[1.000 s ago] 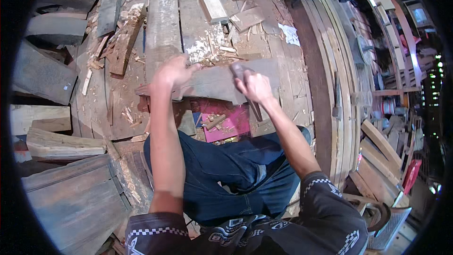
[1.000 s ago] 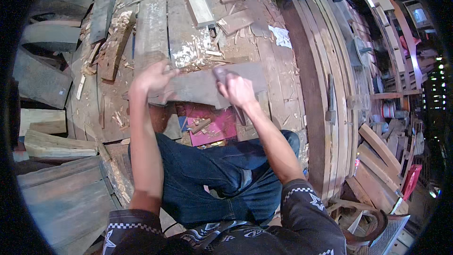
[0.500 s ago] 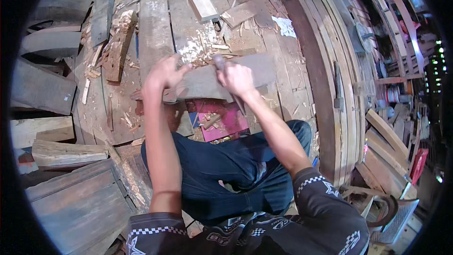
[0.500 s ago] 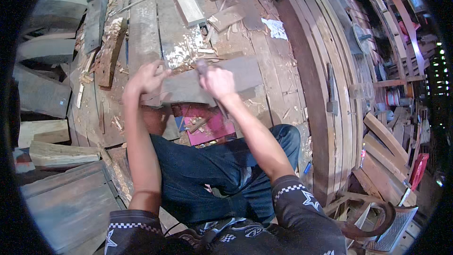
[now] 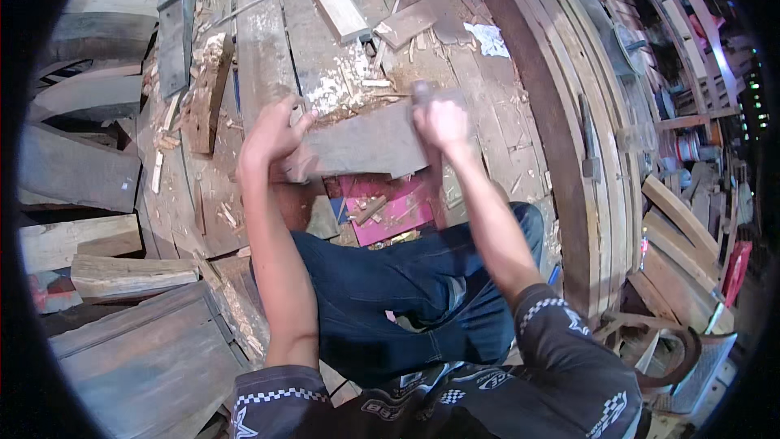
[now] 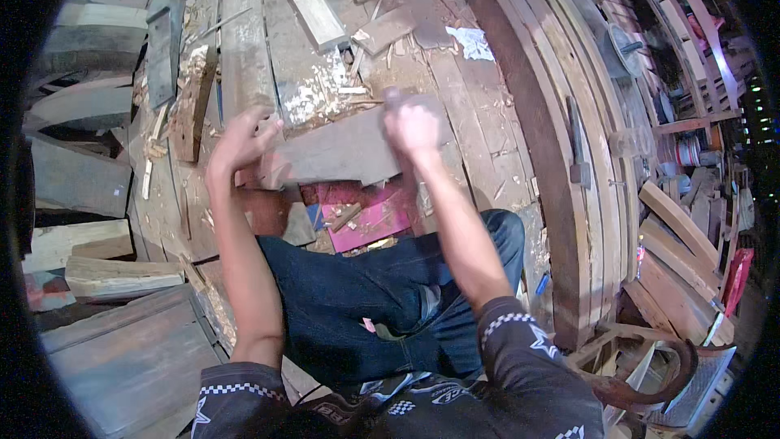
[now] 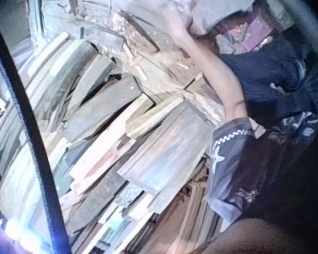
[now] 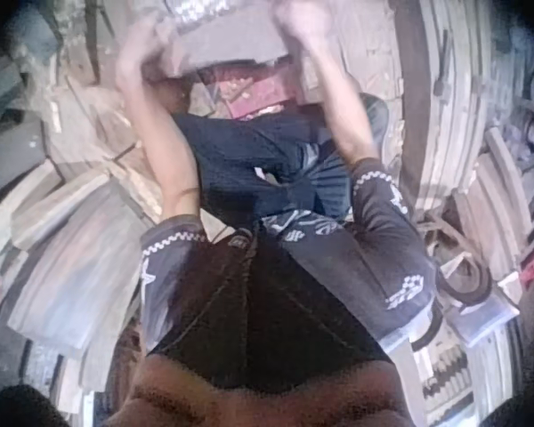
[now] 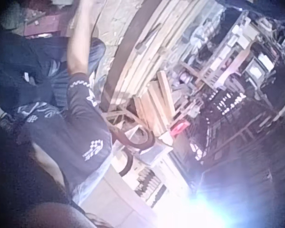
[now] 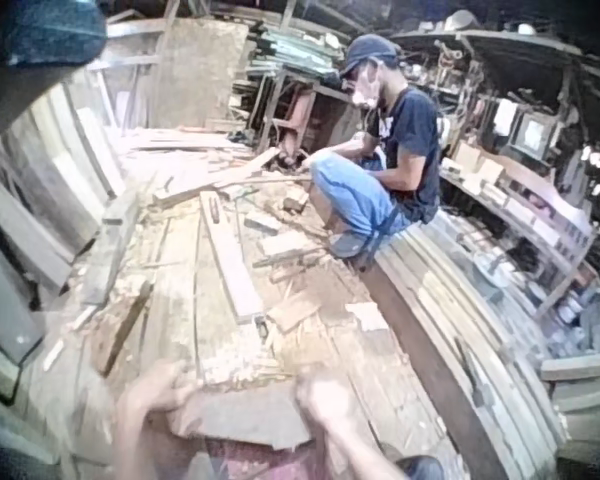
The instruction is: Chisel or carve a piece of wood using a hammer and a scraper.
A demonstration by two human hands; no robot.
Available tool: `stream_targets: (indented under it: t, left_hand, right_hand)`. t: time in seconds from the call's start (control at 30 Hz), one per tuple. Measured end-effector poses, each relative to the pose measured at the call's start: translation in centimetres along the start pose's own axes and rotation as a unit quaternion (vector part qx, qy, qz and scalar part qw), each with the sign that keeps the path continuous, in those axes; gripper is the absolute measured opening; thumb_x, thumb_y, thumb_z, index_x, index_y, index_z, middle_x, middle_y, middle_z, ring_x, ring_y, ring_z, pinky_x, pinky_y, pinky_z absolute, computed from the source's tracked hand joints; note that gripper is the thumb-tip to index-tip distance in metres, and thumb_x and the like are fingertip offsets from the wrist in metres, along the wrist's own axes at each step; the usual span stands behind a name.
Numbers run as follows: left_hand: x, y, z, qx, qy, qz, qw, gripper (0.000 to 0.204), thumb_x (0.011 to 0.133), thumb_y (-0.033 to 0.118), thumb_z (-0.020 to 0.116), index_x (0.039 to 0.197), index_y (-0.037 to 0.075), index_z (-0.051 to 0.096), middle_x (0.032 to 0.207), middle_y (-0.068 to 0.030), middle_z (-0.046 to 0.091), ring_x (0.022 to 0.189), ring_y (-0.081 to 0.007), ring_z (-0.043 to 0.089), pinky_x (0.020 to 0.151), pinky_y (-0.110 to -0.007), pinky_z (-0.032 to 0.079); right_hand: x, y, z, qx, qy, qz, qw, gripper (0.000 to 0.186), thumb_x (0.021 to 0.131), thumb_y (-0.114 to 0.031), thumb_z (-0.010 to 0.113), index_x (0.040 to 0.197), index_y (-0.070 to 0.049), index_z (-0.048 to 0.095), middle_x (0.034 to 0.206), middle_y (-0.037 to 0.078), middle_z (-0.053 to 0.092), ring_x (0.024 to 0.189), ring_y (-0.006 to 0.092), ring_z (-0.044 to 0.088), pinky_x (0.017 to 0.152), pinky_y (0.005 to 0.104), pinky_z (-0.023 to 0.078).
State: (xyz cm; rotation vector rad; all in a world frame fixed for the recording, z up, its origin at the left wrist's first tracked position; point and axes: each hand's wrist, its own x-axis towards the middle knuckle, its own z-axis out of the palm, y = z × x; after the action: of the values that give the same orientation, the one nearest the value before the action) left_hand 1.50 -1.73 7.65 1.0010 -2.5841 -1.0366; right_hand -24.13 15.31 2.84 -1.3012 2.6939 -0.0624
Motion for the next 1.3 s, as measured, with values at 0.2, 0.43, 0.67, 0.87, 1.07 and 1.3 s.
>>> stream_targets:
  t: [0.2,0.43,0.67,0.87,1.07,1.3]
  left_hand:
    - [-0.6,0.3,0.2,0.014,-0.005,-0.023,1.000,0.046,0.085,0.033,0.062,0.113,-0.004,0.057,0.109,-0.0250,0.061,0.102,-0.0367,0.059,0.087,-0.040,0.046]
    - [-0.3,-0.2,0.4,0.020,-0.001,-0.024,1.000,0.046,0.086,0.033,0.061,0.114,-0.003,0.057,0.109,-0.0239,0.061,0.101,-0.0362,0.059,0.086,-0.040,0.047]
    - [0.3,1.7,-1.8,0.075,0.045,0.060,0.994,0.024,0.088,0.021,0.058,0.091,-0.003,0.062,0.089,-0.0183,0.063,0.082,-0.0283,0.060,0.073,-0.037,0.046]
    - [-3.1,20.0,0.7,-0.105,-0.124,0.417,0.894,0.019,0.081,0.022,0.066,0.088,0.004,0.065,0.088,-0.0118,0.061,0.084,-0.0258,0.058,0.074,-0.036,0.047]
    - [-16.8,38.2,2.8,-0.353,-0.260,0.599,0.670,0.023,0.082,0.021,0.067,0.099,0.007,0.062,0.098,-0.0106,0.054,0.098,-0.0253,0.052,0.087,-0.038,0.040]
    - [-22.3,42.7,4.3,-0.365,-0.288,0.627,0.625,0.013,0.077,0.020,0.069,0.085,0.011,0.066,0.096,-0.0048,0.055,0.090,-0.0241,0.045,0.080,-0.037,0.035]
  right_hand:
    - [-3.5,-6.1,1.1,0.117,0.013,-0.170,0.978,0.030,0.081,-0.032,0.056,0.076,-0.004,0.065,0.074,0.019,0.066,0.070,0.0335,0.067,0.066,0.0442,0.054]
    - [2.7,8.5,-0.5,0.044,0.029,0.082,0.995,0.051,0.084,-0.046,0.053,0.091,0.003,0.065,0.087,0.027,0.064,0.082,0.0399,0.065,0.074,0.0495,0.052]
    - [0.3,-0.2,-0.4,0.014,0.044,-0.078,0.996,0.038,0.082,-0.039,0.054,0.079,-0.002,0.064,0.074,0.022,0.065,0.071,0.0378,0.065,0.066,0.0478,0.053]
    - [0.7,4.2,1.8,0.047,0.087,-0.101,0.990,0.037,0.081,-0.034,0.053,0.109,-0.012,0.060,0.076,0.019,0.064,0.069,0.0384,0.064,0.068,0.0513,0.050]
    - [-2.2,0.1,-0.2,0.061,0.051,-0.096,0.992,0.037,0.081,-0.039,0.056,0.088,-0.005,0.068,0.087,0.019,0.067,0.081,0.0367,0.066,0.075,0.0456,0.052]
    - [-1.3,0.2,-0.6,0.048,0.053,-0.103,0.992,0.035,0.080,-0.037,0.057,0.086,-0.005,0.070,0.088,0.018,0.068,0.084,0.0338,0.067,0.076,0.0442,0.052]
